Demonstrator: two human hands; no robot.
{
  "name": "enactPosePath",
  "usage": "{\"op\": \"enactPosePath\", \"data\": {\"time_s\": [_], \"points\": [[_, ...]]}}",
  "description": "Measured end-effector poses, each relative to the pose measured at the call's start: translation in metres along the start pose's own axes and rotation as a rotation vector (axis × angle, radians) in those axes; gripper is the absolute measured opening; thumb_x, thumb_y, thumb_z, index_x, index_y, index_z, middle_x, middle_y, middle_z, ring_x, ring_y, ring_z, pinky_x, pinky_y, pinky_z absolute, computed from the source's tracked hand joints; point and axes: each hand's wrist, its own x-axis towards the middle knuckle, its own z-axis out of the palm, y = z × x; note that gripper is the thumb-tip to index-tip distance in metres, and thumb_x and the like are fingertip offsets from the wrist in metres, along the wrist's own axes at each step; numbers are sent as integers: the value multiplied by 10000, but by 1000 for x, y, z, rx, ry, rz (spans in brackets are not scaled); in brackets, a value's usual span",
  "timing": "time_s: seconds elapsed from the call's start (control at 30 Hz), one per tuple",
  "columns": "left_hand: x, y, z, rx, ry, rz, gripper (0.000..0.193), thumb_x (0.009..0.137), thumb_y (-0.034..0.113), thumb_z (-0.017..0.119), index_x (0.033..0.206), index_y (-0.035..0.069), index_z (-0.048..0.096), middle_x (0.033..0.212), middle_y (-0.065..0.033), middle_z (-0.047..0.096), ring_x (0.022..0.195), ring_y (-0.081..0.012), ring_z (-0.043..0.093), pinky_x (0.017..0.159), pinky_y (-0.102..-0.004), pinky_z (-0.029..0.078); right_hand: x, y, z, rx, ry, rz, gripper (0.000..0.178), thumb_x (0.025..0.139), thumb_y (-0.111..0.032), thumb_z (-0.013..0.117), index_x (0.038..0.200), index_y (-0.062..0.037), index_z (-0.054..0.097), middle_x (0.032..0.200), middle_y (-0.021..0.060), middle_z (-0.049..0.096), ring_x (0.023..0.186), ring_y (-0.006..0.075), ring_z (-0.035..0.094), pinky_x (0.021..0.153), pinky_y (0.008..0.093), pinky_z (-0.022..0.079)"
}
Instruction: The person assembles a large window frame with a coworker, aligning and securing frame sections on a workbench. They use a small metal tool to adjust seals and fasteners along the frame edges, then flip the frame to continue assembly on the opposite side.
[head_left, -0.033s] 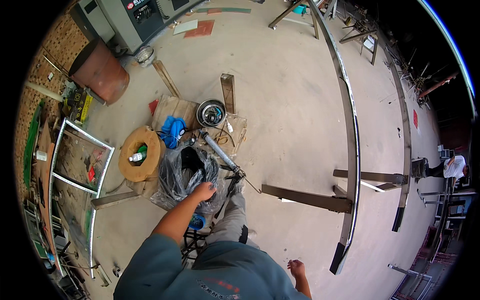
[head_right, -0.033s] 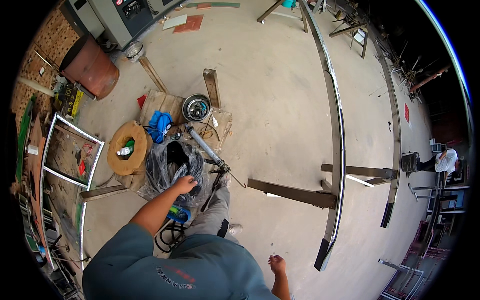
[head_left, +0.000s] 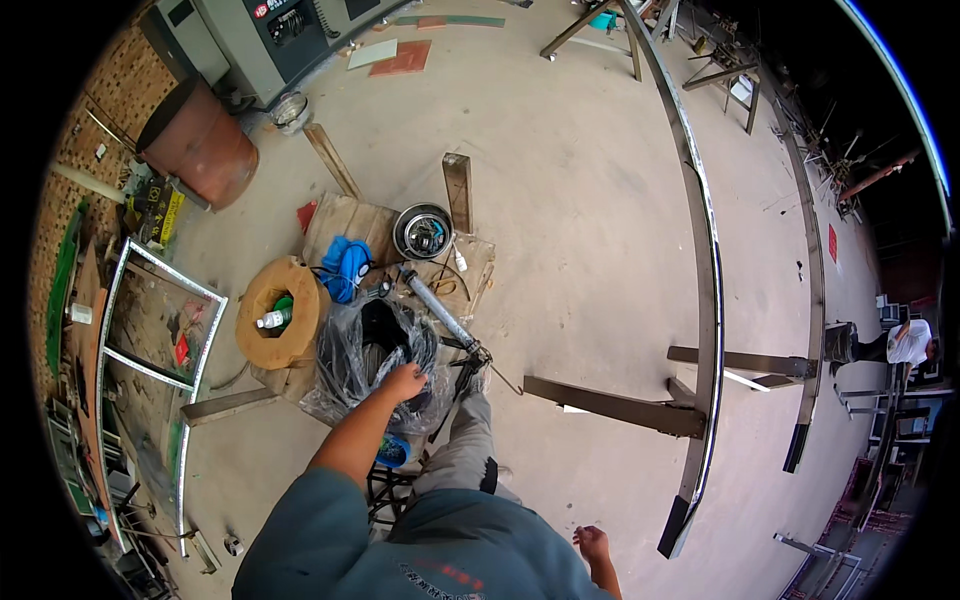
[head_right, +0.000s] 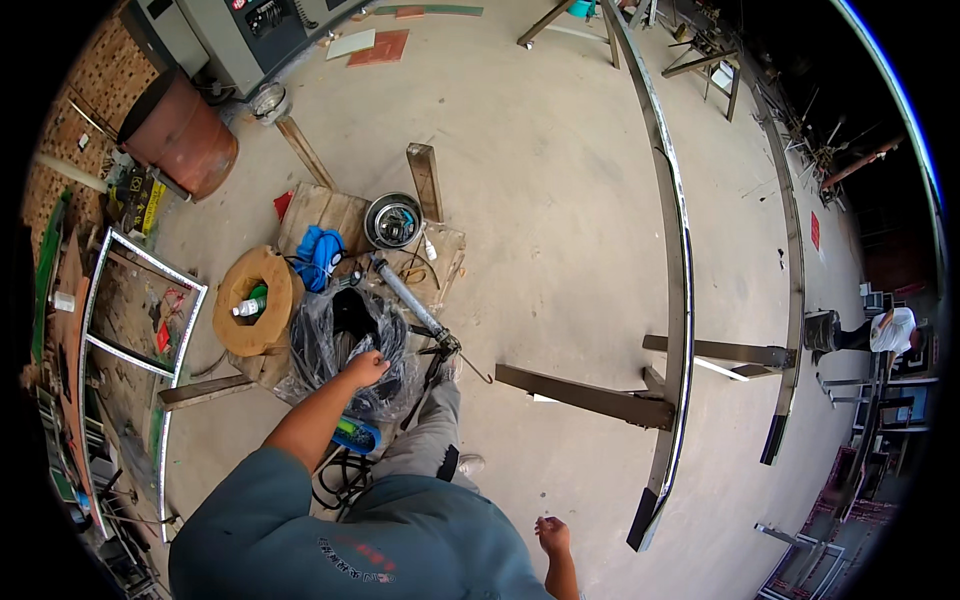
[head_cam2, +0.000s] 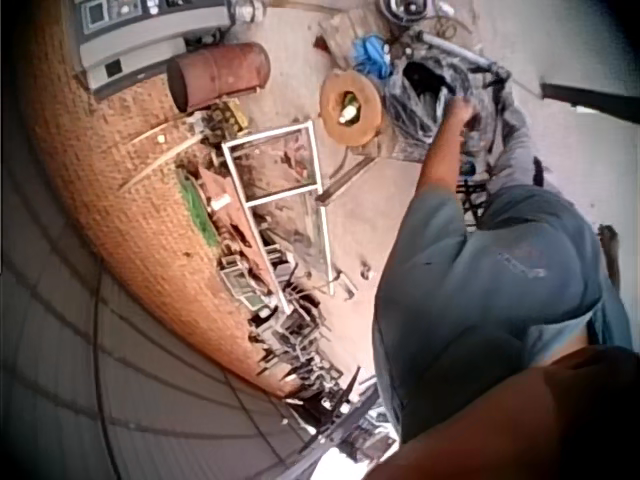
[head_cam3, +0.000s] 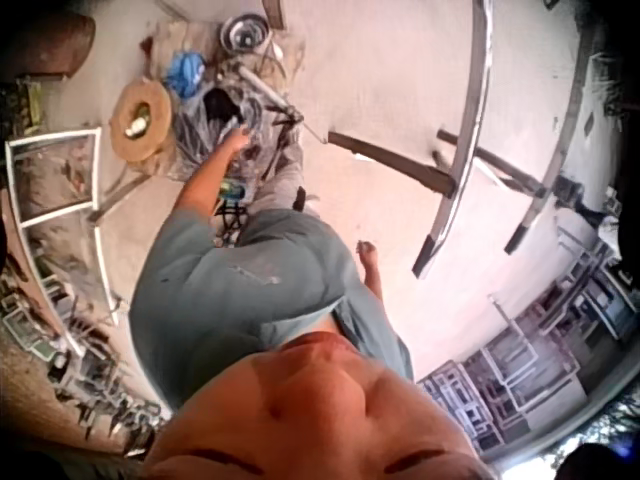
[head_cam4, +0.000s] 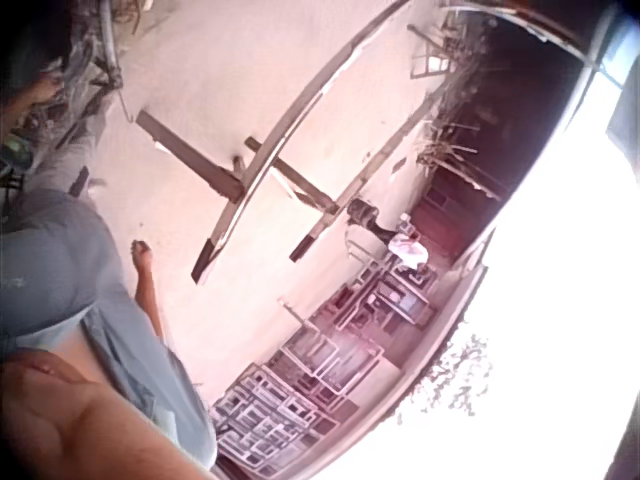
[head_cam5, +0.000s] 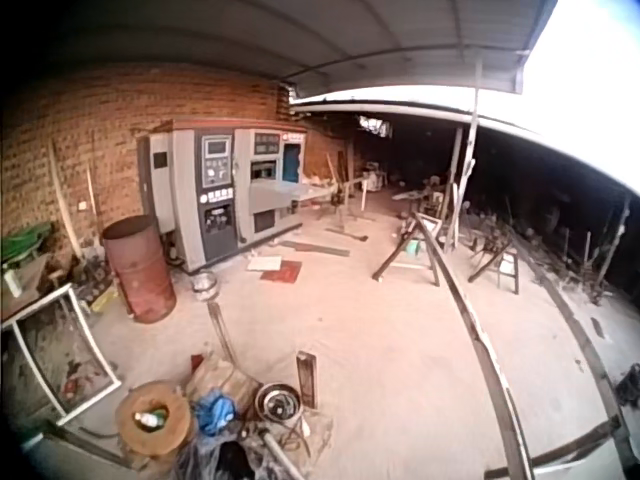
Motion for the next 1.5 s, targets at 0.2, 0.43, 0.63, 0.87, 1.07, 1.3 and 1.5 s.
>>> {"op": "enactPosePath", "data": {"time_s": [0.2,0.43,0.63,0.87,1.07,1.3,1.5], "points": [[181,-4,-46,-123,206,-194,381,954,329,659,1206,44,679,1147,-177,724,1072,-369,683,909,-468,544,15,-95,-18,15,-147,114,270,957,-208,666,940,61,685,814,127,743,766,170,733,709,314,600],[413,34,-57,-167,366,-105,362,932,335,687,1162,57,710,1094,-168,739,1051,-375,685,902,-467,544,11,-163,-36,-177,-164,135,308,1040,-261,555,1143,-12,704,885,107,730,783,171,679,731,334,567],[543,30,-50,-387,402,-374,435,956,315,641,1319,77,668,1275,-201,678,1174,-364,644,998,-456,513,-10,-138,-72,-32,-205,582,285,1049,-238,545,1238,-60,664,953,136,694,849,205,641,808,379,573],[609,35,-60,-427,351,-634,300,903,296,673,1144,140,758,1200,-174,719,1096,-346,702,898,-442,581,22,-198,-82,-238,-157,641,308,1052,-267,537,1247,-61,658,980,145,696,871,218,646,827,391,569],[610,40,-80,-443,577,-946,317,851,326,732,1010,55,776,1070,-126,766,1045,-310,730,873,-414,591,59,-229,-104,-345,-182,614,328,1055,-291,529,1254,-62,654,1003,153,698,889,229,650,843,401,566],[541,45,-41,-956,684,-590,323,902,314,697,818,7,750,759,-81,763,619,-158,710,573,-323,532,49,-229,-95,-359,-206,528,352,1058,-319,521,1262,-62,648,1030,163,700,911,242,655,862,413,563],[377,72,81,-885,317,-174,130,910,114,672,900,-12,643,733,-66,684,599,-164,661,546,-310,526,2,-187,-51,-319,-214,336,373,1061,-343,513,1269,-63,644,1053,171,701,930,253,659,878,424,560]]}}
